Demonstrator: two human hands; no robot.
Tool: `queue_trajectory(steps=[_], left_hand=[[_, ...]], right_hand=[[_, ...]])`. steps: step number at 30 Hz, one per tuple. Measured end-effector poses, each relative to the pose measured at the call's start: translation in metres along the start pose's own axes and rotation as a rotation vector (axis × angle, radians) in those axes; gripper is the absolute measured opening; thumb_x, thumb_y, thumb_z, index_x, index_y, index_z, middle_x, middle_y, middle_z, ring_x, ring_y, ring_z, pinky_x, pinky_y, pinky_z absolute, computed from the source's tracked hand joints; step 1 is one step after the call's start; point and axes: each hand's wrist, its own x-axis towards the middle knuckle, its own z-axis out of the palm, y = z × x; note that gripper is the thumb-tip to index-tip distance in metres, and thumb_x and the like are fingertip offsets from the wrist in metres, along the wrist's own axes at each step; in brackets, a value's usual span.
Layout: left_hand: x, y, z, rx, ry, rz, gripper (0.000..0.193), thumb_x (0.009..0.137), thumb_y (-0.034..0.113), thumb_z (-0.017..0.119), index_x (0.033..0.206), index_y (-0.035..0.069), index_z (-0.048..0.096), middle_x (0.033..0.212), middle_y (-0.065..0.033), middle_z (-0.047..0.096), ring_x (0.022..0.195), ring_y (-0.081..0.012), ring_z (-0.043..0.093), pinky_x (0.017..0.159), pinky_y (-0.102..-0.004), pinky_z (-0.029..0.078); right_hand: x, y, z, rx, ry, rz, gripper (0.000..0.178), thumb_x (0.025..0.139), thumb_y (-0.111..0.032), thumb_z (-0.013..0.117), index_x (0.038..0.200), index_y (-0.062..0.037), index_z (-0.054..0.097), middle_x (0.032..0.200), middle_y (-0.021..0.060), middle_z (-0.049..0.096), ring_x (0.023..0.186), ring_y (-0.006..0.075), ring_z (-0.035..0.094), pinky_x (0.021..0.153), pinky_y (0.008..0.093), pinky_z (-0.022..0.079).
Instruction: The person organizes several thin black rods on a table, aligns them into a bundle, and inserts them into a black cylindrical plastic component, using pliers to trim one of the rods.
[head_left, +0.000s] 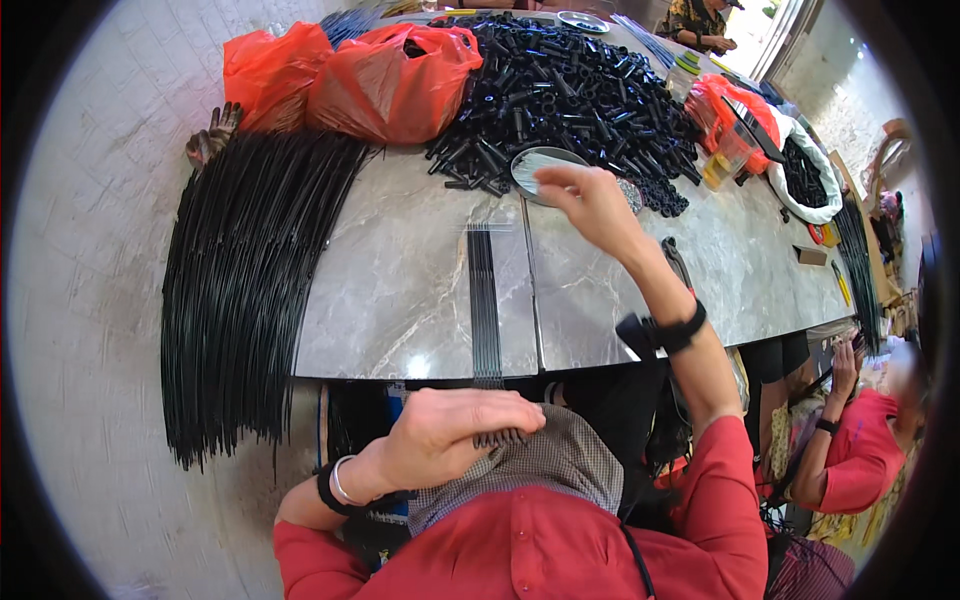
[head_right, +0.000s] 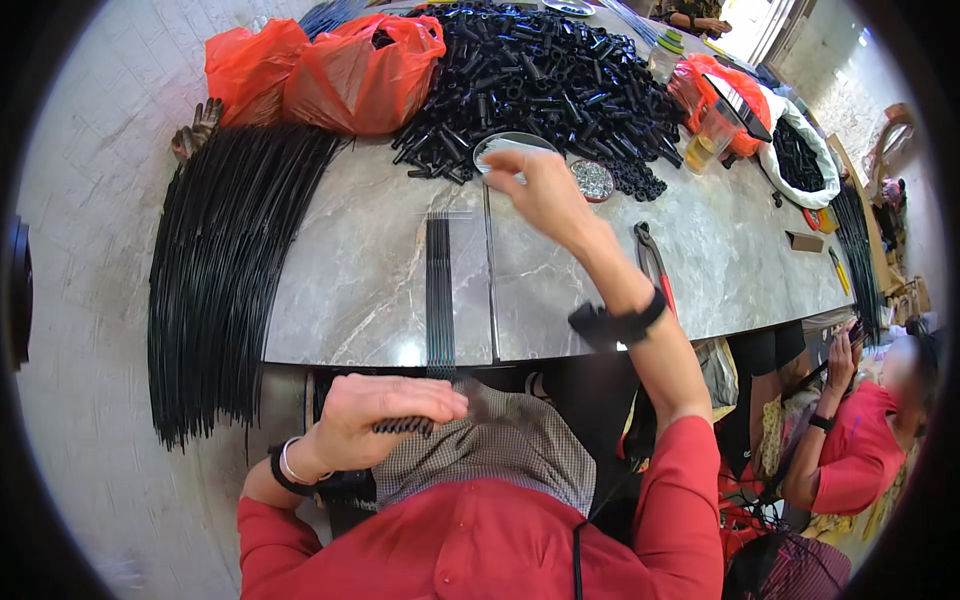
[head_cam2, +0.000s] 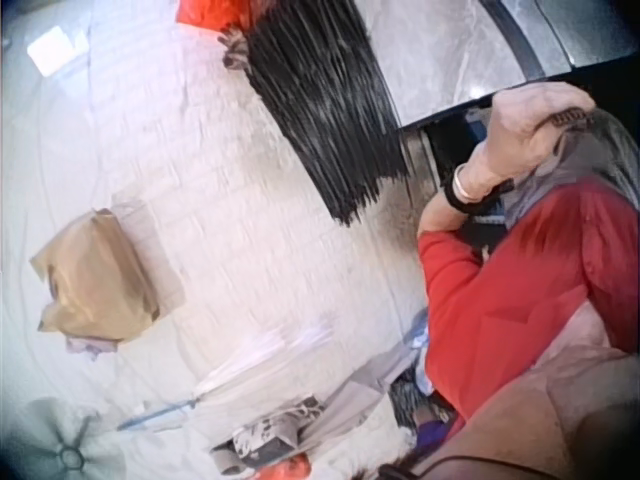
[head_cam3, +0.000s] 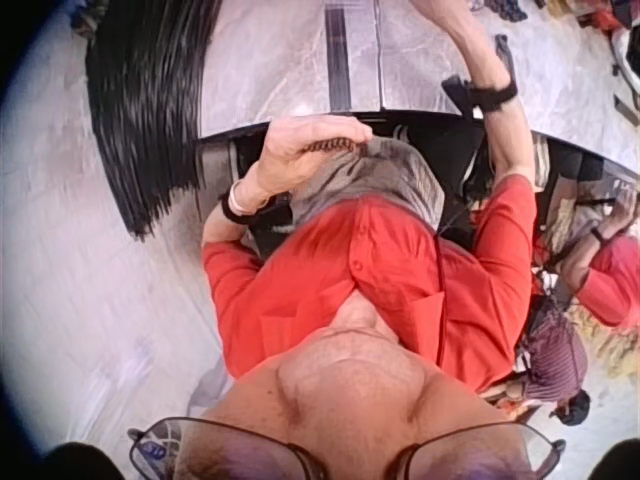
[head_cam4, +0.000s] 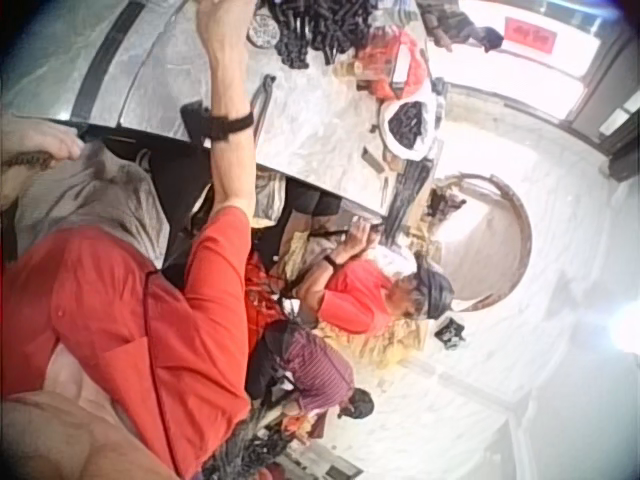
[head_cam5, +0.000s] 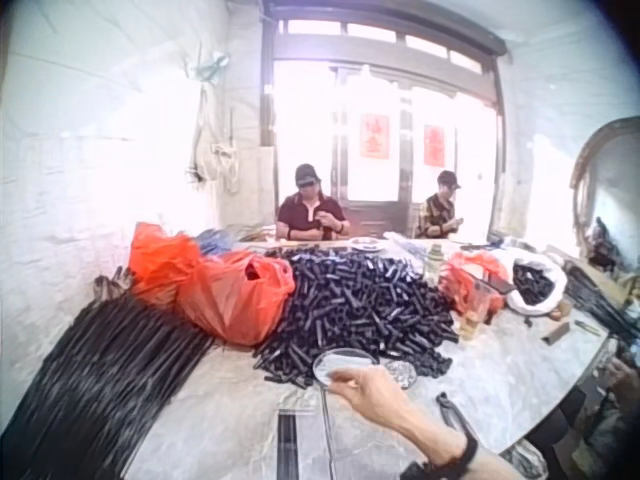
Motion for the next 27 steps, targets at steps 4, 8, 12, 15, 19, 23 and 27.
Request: queue_trajectory(steps=[4,8,12,15,19,23,27], left_hand=[[0.004,0.001,-0.001,-0.040,0.023,0.012,0.027,0.076,-0.009,0.064,0.101,0.000,0.065,0.099,-0.0130,0.070,0.094,-0.0278,0.068,0.086,-0.0359,0.055],[0.001,-0.003,-0.003,-0.048,0.017,0.011,0.028,0.075,-0.010,0.062,0.101,-0.001,0.065,0.100,-0.0152,0.070,0.097,-0.0295,0.068,0.091,-0.0401,0.052],[0.003,-0.002,-0.004,-0.044,0.000,0.028,0.032,0.071,-0.012,0.062,0.102,-0.003,0.065,0.101,-0.0168,0.069,0.099,-0.0306,0.067,0.093,-0.0432,0.052],[0.006,0.002,-0.002,-0.010,0.027,0.010,0.034,0.071,-0.014,0.061,0.102,-0.003,0.065,0.102,-0.0163,0.069,0.098,-0.0300,0.067,0.092,-0.0427,0.052],[0.003,0.003,0.004,0.014,0.061,-0.013,0.032,0.073,-0.012,0.064,0.103,-0.001,0.065,0.102,-0.0136,0.069,0.097,-0.0278,0.068,0.089,-0.0360,0.054],[0.000,0.005,0.007,0.036,0.085,-0.029,0.030,0.076,-0.009,0.065,0.105,-0.001,0.065,0.102,-0.0136,0.070,0.096,-0.0265,0.068,0.086,-0.0332,0.055],[-0.004,0.004,0.012,0.035,0.123,-0.069,0.027,0.079,-0.008,0.064,0.106,0.000,0.065,0.102,-0.0131,0.070,0.095,-0.0245,0.069,0.082,-0.0307,0.055]], right_hand=[[0.029,0.074,0.018,-0.483,0.060,0.052,0.024,0.083,-0.017,0.061,0.100,-0.0014,0.069,0.095,0.0138,0.067,0.088,0.0315,0.064,0.078,0.0386,0.051],[0.037,0.092,0.033,-0.522,0.024,-0.011,0.020,0.082,-0.016,0.060,0.093,-0.0020,0.069,0.088,0.0134,0.063,0.089,0.0324,0.061,0.077,0.0413,0.050],[0.043,0.099,0.037,-0.618,0.072,-0.050,0.015,0.081,-0.014,0.059,0.083,-0.0024,0.069,0.088,0.0134,0.062,0.091,0.0313,0.060,0.077,0.0417,0.049],[0.044,0.098,0.035,-0.532,0.090,-0.010,0.014,0.081,-0.013,0.059,0.081,-0.0019,0.069,0.088,0.0147,0.062,0.090,0.0328,0.060,0.077,0.0422,0.049],[0.042,0.103,0.033,-0.366,0.150,0.082,0.014,0.079,-0.012,0.061,0.083,-0.0013,0.069,0.089,0.0171,0.063,0.089,0.0342,0.061,0.078,0.0420,0.048],[0.039,0.091,0.025,-0.252,0.158,0.156,0.014,0.079,-0.013,0.063,0.084,-0.0034,0.071,0.090,0.0175,0.067,0.089,0.0346,0.064,0.077,0.0418,0.050],[0.029,0.062,0.010,-0.181,0.220,0.084,0.015,0.080,-0.014,0.064,0.086,-0.0013,0.069,0.086,0.0181,0.067,0.084,0.0339,0.065,0.076,0.0400,0.050]])
